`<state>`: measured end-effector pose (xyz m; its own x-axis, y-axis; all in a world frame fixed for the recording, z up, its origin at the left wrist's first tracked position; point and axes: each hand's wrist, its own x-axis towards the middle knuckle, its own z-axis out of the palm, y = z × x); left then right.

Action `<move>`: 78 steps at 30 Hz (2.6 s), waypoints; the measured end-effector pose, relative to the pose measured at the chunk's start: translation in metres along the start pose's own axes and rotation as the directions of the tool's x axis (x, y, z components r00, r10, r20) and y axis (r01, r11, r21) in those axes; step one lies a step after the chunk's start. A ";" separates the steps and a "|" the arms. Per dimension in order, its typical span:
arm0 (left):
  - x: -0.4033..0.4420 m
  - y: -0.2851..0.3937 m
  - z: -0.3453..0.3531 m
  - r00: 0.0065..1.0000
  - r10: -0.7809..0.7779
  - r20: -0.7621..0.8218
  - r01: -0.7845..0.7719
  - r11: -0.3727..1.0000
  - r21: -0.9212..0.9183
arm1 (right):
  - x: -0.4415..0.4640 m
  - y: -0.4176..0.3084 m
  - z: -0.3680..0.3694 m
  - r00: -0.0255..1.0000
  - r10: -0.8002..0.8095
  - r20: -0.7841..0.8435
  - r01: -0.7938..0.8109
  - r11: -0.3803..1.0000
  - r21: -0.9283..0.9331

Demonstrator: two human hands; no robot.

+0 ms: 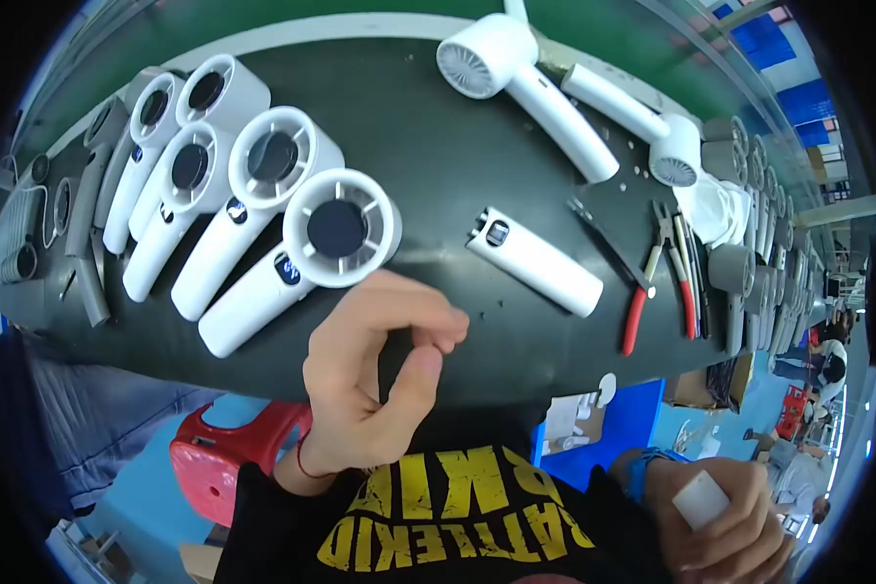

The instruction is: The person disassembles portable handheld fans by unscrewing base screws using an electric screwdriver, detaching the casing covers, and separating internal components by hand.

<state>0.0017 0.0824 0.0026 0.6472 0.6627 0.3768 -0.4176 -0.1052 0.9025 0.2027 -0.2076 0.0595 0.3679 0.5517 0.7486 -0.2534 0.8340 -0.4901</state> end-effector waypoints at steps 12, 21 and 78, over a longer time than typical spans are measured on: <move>-0.004 0.025 0.007 0.888 -0.210 0.409 0.178 0.977 0.114 | 0.064 0.117 0.042 0.100 0.995 0.000 -0.802 0.081 -0.591; -0.006 0.017 0.005 0.879 -0.010 0.477 0.045 0.997 -0.062 | 0.051 0.123 0.052 0.392 0.918 -0.057 -0.831 0.327 -0.450; -0.021 0.035 0.001 0.887 -0.268 0.377 0.162 0.943 0.290 | 0.074 0.120 0.035 0.522 0.811 0.265 -0.369 0.494 -0.787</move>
<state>-0.0263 0.0641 0.0267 0.9260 0.3365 0.1711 -0.1045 -0.2072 0.9727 0.1677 -0.0667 0.0714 -0.2505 0.9617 0.1115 0.4432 0.2163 -0.8699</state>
